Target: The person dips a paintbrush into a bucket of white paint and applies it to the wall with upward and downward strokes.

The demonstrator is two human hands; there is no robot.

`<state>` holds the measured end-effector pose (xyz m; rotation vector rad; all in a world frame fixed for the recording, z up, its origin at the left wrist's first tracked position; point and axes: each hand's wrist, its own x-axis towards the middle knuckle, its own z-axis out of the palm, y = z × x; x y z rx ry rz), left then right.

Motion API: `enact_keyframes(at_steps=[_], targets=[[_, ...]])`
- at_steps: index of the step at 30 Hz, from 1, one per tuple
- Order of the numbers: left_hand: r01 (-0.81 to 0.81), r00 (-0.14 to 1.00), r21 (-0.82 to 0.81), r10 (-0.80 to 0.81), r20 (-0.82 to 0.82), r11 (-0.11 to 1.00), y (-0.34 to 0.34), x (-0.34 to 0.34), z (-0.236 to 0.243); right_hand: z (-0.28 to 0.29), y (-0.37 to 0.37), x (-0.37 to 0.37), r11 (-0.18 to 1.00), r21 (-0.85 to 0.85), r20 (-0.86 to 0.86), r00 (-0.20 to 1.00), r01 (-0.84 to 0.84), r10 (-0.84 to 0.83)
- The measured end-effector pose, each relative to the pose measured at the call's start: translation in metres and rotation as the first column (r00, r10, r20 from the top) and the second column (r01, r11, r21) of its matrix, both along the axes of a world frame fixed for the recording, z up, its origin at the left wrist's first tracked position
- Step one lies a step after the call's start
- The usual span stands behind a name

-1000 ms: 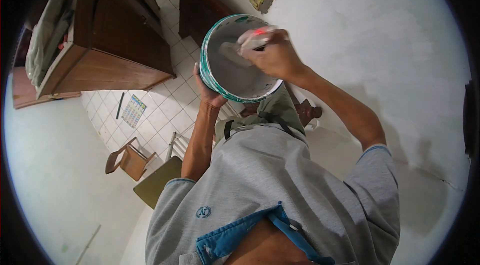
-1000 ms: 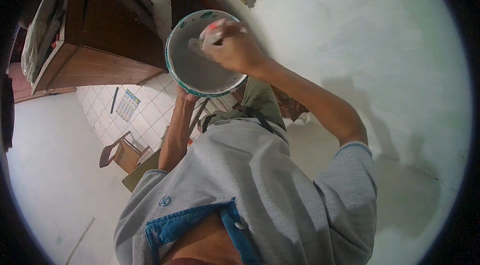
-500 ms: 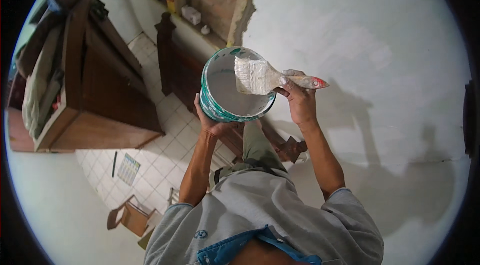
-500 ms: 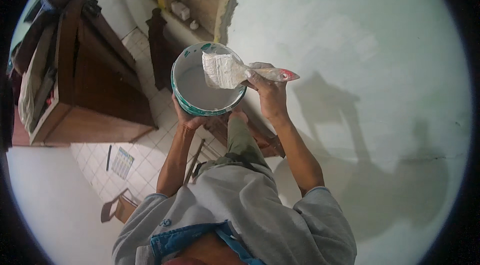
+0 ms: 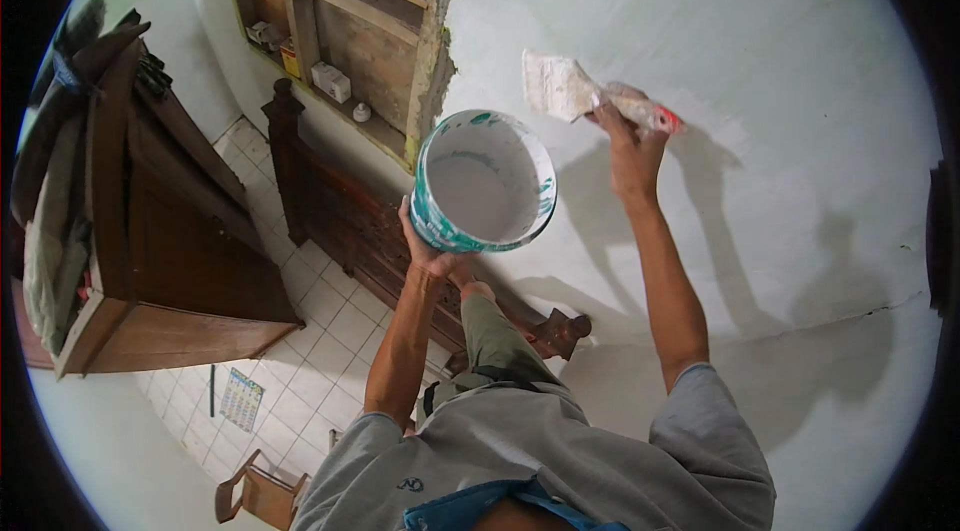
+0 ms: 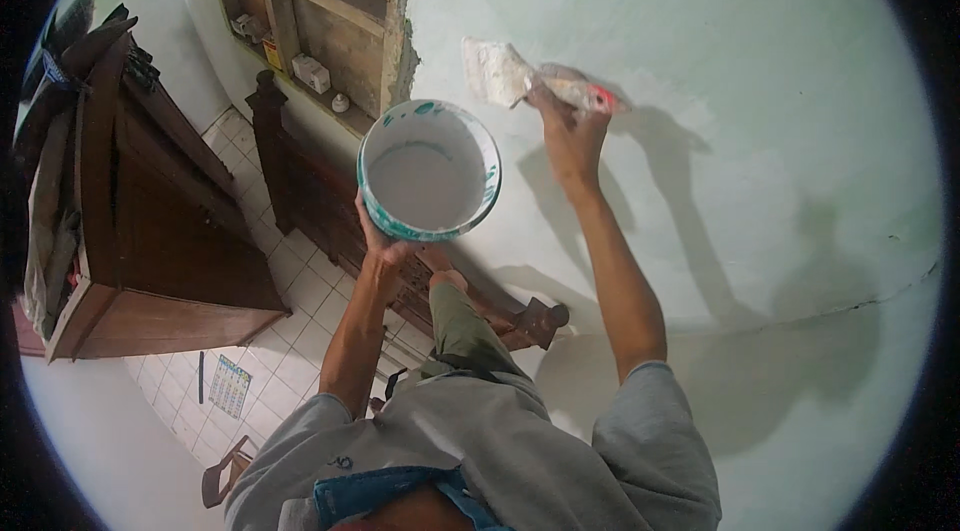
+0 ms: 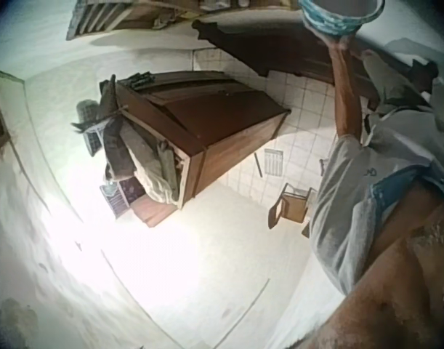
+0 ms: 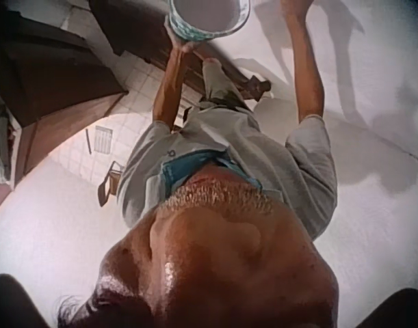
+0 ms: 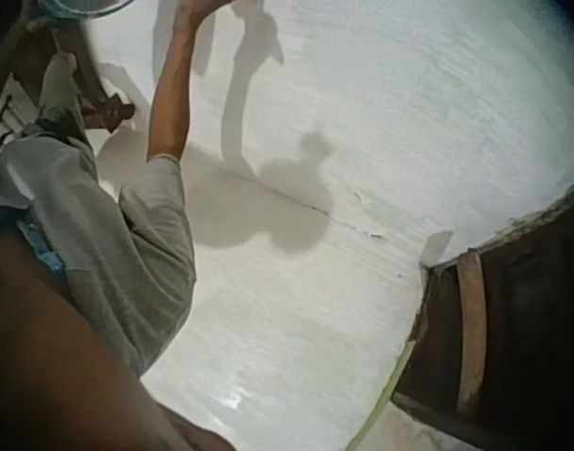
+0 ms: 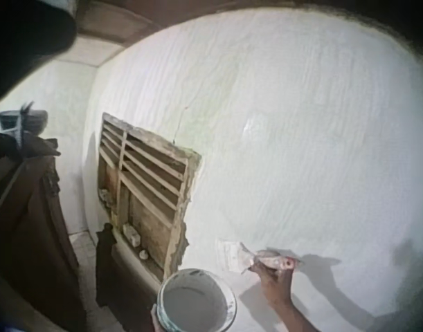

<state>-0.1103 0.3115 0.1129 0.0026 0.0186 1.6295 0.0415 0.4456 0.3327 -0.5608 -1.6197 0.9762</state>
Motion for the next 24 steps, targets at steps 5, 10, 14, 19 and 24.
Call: enact_keyframes(at_steps=[5, 10, 14, 19, 24], targets=[[-0.073, 0.986, -0.151, 0.094, 0.137, 0.986, -0.029, 0.003, 0.0, 0.016, 0.066, -0.024, 0.885, 0.445, 0.279, 0.917, 0.139, -0.284], [-0.145, 0.979, -0.285, 0.18, 0.098, 0.947, -0.086, -0.006, -0.055, 0.031, 0.108, -0.05, 0.704, 0.703, 0.363, 0.798, 0.105, -0.481], [-0.23, 0.957, -0.304, 0.271, 0.101, 0.924, -0.139, -0.008, -0.093, 0.053, 0.076, -0.072, 0.652, 0.757, 0.422, 0.723, 0.051, -0.546], [-0.256, 0.934, -0.45, 0.339, 0.114, 0.856, -0.187, 0.002, -0.122, -0.052, 0.104, -0.057, 0.817, 0.572, 0.518, 0.805, -0.075, -0.289], [-0.286, 0.922, -0.475, 0.374, 0.1, 0.832, -0.223, 0.009, -0.147, -0.095, 0.074, -0.081, 0.523, 0.819, 0.54, 0.626, -0.236, -0.563]])
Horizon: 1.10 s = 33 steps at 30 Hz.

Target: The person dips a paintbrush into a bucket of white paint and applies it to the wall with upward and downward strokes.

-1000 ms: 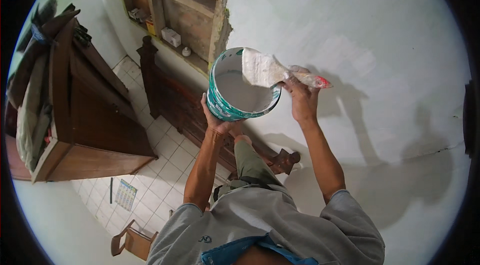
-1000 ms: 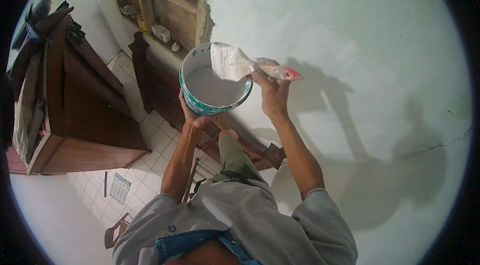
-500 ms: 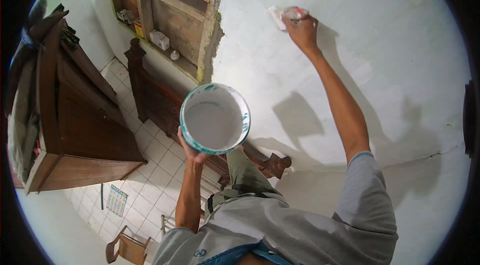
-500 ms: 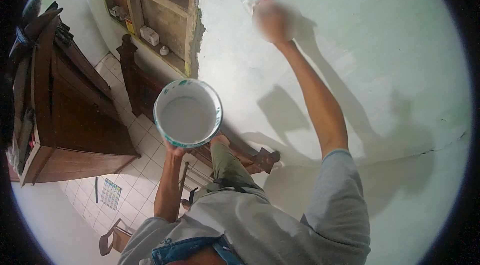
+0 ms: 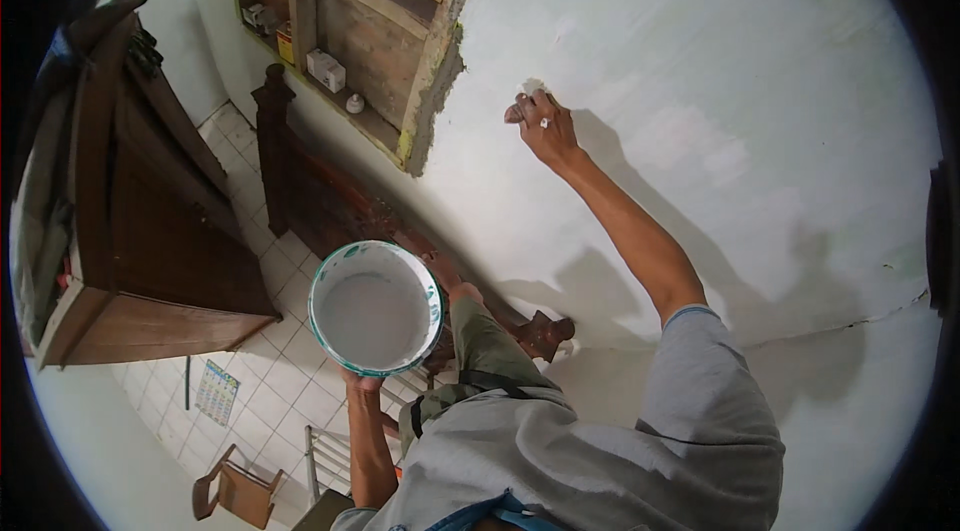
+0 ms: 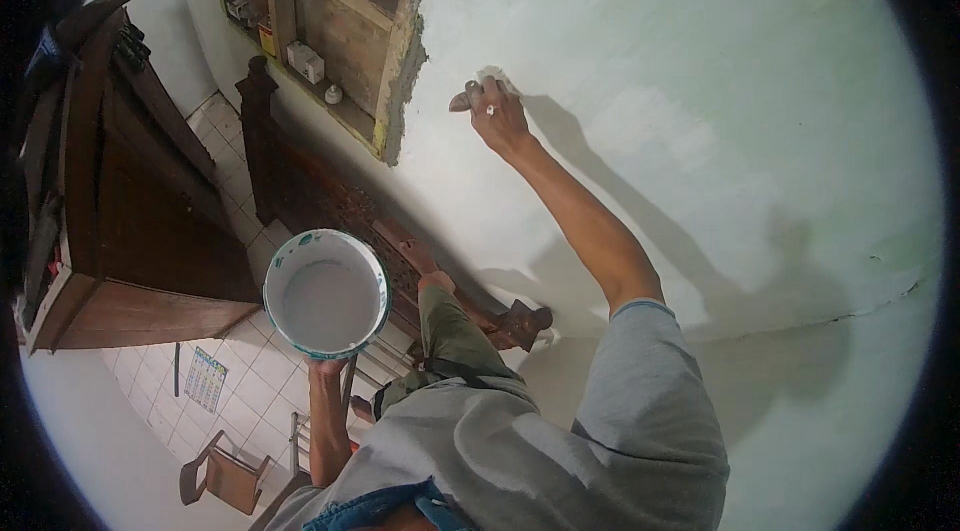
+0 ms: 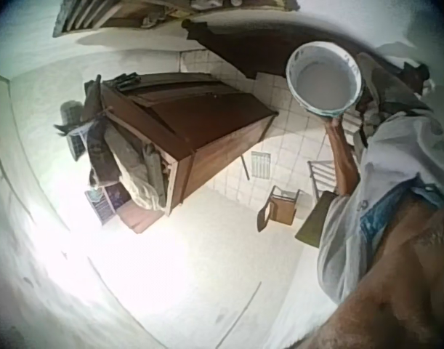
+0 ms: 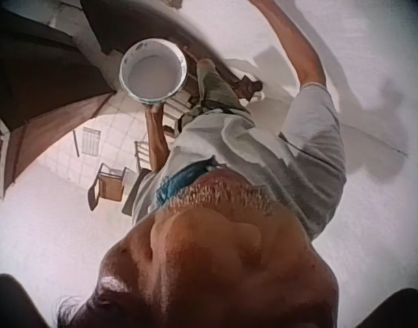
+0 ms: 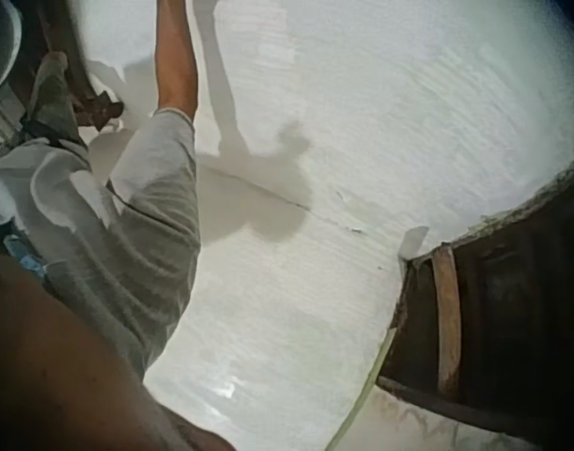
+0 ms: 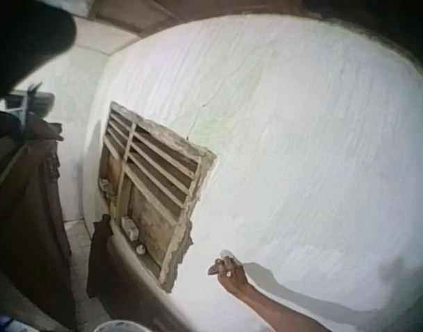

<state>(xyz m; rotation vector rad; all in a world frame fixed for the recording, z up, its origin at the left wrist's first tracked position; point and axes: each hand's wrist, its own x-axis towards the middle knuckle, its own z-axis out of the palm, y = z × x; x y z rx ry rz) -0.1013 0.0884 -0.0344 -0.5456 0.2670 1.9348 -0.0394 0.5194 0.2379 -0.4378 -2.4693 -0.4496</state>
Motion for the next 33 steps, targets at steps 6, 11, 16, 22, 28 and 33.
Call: enact_keyframes(at_steps=[6, 11, 16, 22, 28, 33], targets=[[-0.065, 0.997, 0.018, 0.064, 0.051, 0.998, -0.004, 0.0, 0.016, 0.093, 0.056, -0.009, 0.927, 0.307, 0.027, 0.972, 0.214, -0.233], [-0.099, 0.993, 0.033, 0.097, 0.072, 0.994, -0.005, 0.004, 0.021, 0.179, 0.007, -0.022, 0.927, 0.374, -0.176, 0.983, 0.014, 0.056], [-0.101, 0.992, 0.047, 0.097, 0.077, 0.994, -0.004, 0.003, 0.024, 0.076, 0.029, -0.017, 0.972, -0.202, -0.123, 0.988, -0.12, 0.096], [-0.102, 0.993, 0.042, 0.099, 0.07, 0.994, -0.013, 0.001, 0.028, 0.026, 0.035, -0.032, 0.97, -0.151, -0.013, 0.981, -0.191, 0.191], [-0.107, 0.992, 0.039, 0.104, 0.071, 0.994, -0.02, 0.002, 0.029, 0.189, 0.043, -0.044, 0.87, 0.452, -0.036, 0.979, 0.196, -0.202], [-0.103, 0.992, 0.042, 0.1, 0.08, 0.994, -0.023, 0.006, 0.03, 0.279, 0.008, -0.021, 0.743, 0.619, -0.16, 0.886, -0.254, 0.435]])
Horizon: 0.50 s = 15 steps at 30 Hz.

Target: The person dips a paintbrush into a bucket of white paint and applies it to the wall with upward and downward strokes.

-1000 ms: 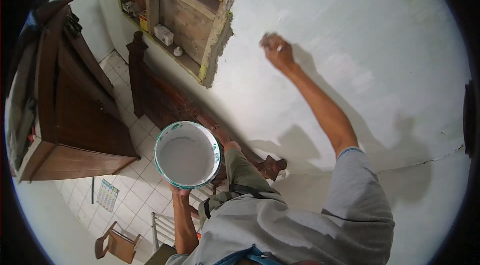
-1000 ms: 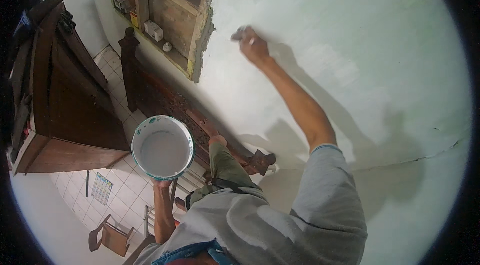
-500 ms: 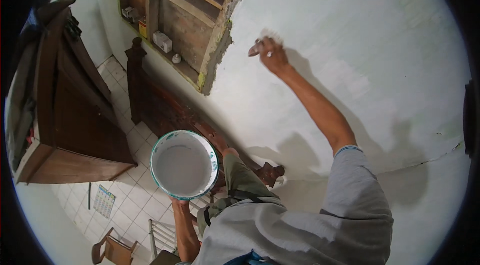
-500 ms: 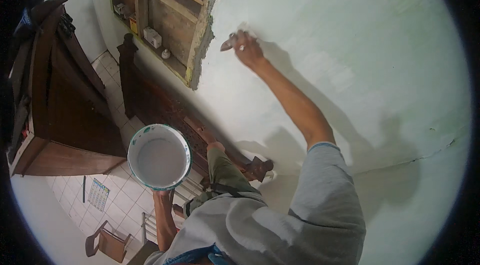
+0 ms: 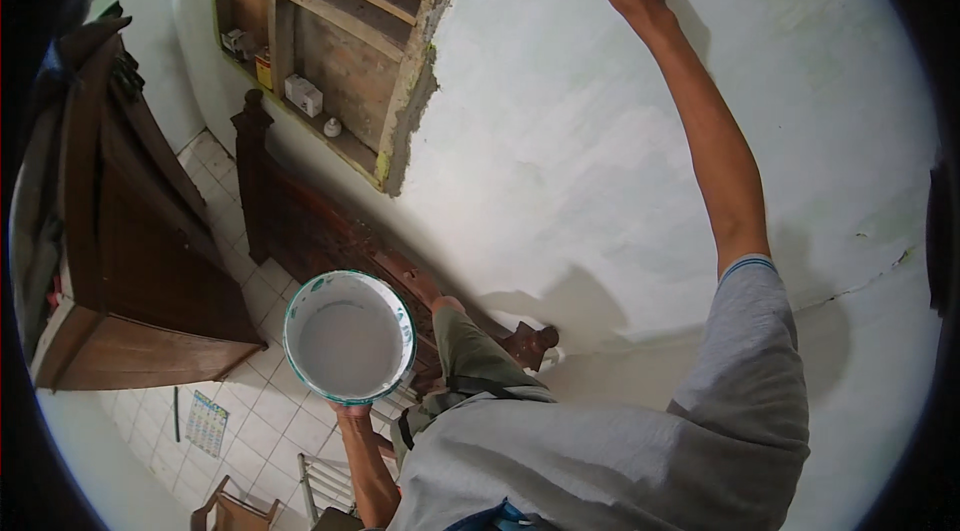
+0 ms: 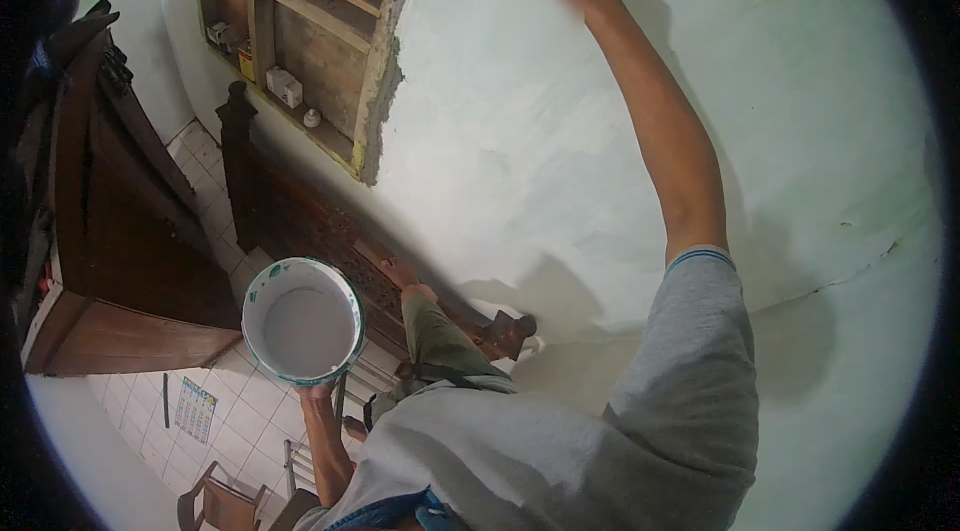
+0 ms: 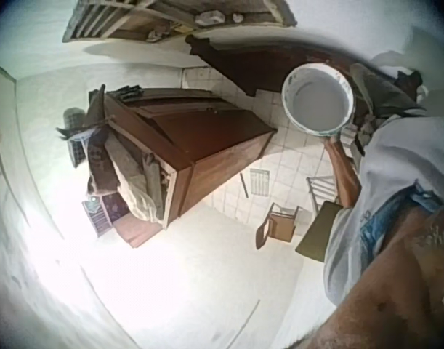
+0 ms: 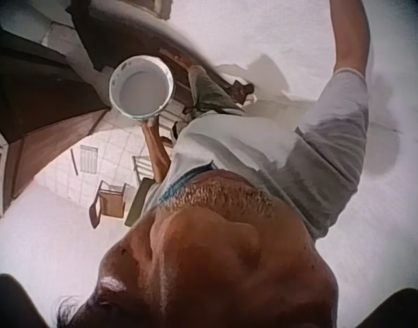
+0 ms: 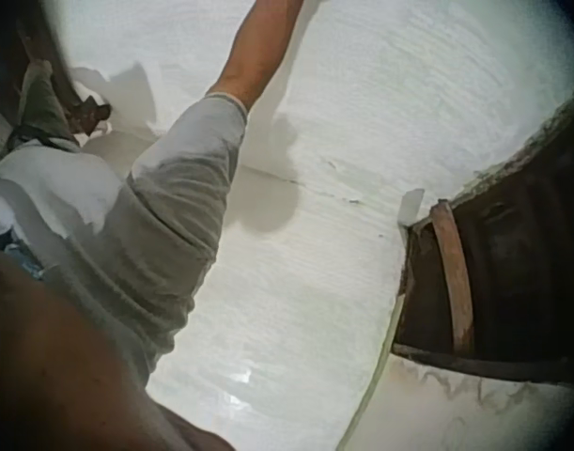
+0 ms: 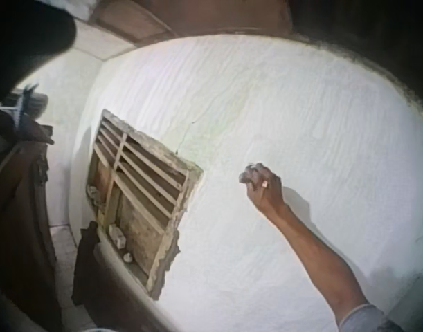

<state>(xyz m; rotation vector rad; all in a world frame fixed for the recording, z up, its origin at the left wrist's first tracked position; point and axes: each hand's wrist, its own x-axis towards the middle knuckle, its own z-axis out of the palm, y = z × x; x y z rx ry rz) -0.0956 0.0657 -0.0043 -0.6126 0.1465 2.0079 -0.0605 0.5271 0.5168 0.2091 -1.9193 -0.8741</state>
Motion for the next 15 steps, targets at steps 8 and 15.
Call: enact_keyframes(at_steps=[8, 15], targets=[[0.012, 1.0, 0.002, -0.012, 0.008, 1.0, -0.004, 0.0, -0.004, -0.197, 0.009, 0.07, 0.724, -0.564, 0.312, 0.915, 0.396, -0.257], [0.038, 0.999, -0.006, -0.038, 0.004, 0.999, -0.008, -0.003, 0.0, -0.261, 0.022, 0.088, 0.614, -0.697, 0.397, 0.912, 0.37, -0.1]])
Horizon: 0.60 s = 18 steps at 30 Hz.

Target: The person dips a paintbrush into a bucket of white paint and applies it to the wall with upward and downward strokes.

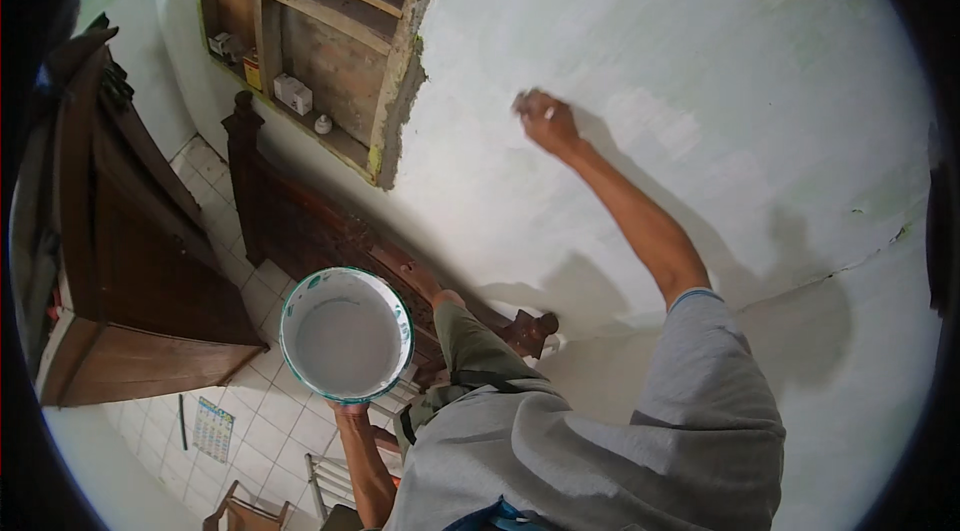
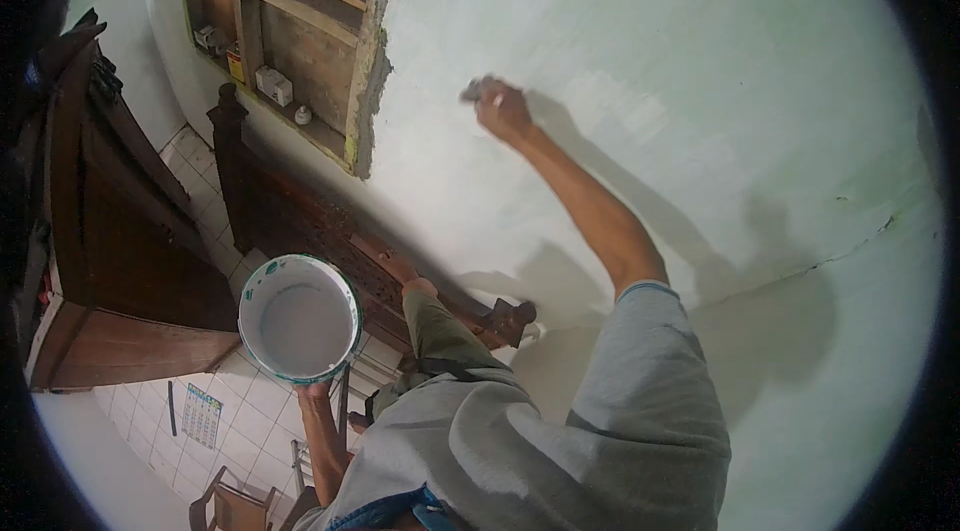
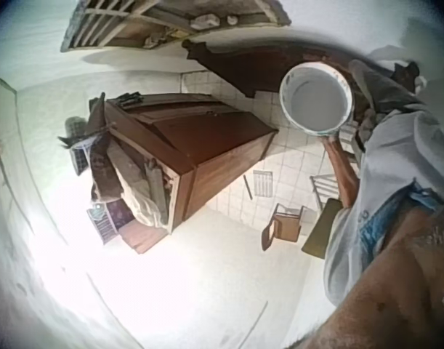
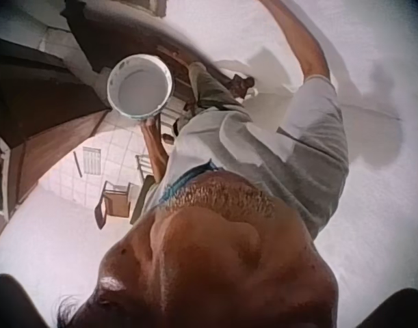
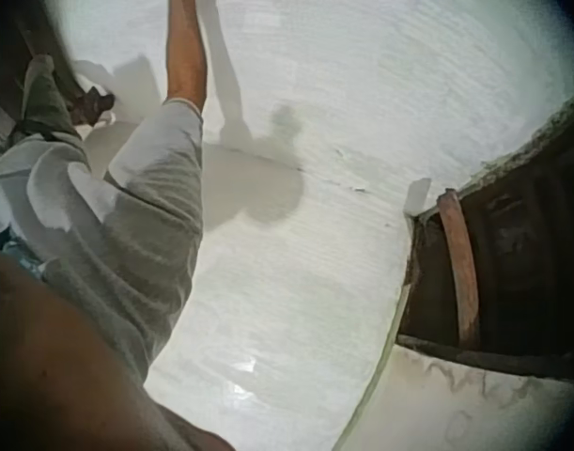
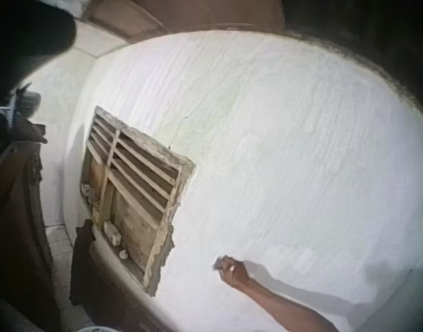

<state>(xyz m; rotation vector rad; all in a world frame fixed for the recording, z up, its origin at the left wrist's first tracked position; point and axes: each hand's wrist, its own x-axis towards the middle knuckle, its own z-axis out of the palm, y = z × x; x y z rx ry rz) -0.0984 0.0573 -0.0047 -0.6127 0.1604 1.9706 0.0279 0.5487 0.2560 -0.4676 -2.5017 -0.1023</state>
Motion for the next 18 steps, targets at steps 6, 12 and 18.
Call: enact_keyframes(at_steps=[6, 12, 18], targets=[[-0.025, 1.0, -0.003, 0.025, 0.009, 1.0, 0.001, 0.004, -0.002, 0.158, -0.035, -0.017, 0.923, 0.377, -0.271, 0.962, 0.079, 0.028], [-0.016, 1.0, 0.01, 0.016, 0.022, 1.0, 0.01, 0.004, 0.001, 0.103, -0.008, 0.014, 0.874, 0.481, -0.131, 0.991, 0.073, -0.011], [-0.021, 0.999, -0.016, 0.022, 0.032, 1.0, 0.004, 0.002, 0.005, -0.081, -0.018, 0.0, 0.993, 0.024, 0.121, 0.986, 0.115, -0.117]])
